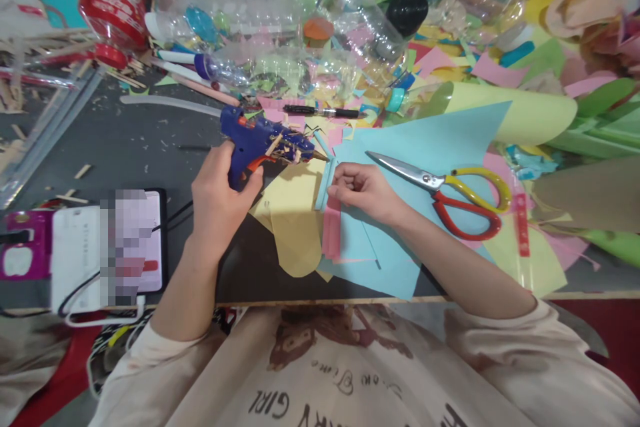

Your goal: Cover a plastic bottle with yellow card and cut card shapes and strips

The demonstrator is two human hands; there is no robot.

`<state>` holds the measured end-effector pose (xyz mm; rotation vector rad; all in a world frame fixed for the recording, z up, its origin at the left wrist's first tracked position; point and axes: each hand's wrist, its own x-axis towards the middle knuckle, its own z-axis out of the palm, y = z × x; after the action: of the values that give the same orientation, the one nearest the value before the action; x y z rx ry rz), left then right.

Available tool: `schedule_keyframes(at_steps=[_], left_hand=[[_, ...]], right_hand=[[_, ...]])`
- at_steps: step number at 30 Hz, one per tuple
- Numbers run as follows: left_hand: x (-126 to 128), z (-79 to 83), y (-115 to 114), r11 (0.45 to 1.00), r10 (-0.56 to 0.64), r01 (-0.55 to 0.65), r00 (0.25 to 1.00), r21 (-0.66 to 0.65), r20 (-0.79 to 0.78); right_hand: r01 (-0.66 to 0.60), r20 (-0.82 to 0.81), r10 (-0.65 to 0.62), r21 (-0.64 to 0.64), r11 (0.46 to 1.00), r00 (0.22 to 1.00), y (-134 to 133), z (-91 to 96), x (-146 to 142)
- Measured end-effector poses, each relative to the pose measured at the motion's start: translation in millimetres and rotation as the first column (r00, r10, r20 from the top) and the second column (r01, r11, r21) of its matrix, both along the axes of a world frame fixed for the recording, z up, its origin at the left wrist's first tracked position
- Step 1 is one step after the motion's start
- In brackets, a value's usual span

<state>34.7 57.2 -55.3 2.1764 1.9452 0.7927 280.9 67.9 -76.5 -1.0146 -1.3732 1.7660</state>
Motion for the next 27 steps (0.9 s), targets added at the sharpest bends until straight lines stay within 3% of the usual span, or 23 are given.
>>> schedule_keyframes(at_steps=[9,18,27], left_hand=[[0.0,-1.9,0.2,0.992,-0.026,0.029,0.999,0.122,-0.021],[-1.3,-0.2,-1.4,0.999,-0.031,0.031,0.999,0.018,-0.020],[0.4,1.6,-1.9,0.998,-0.053,0.055,0.997,0.029,-0.054]], right_hand=[[-0.004,0.003,0.004,0.002,1.000,1.000,0.3,2.3,-0.2],[0.089,-0.071,-0.092,-0.032,0.995,0.993,1.9,0.5,-2.0],[0.172,-0.088,-0.176,-0.052,0.984,0.980,3.4,2.4,-1.3]])
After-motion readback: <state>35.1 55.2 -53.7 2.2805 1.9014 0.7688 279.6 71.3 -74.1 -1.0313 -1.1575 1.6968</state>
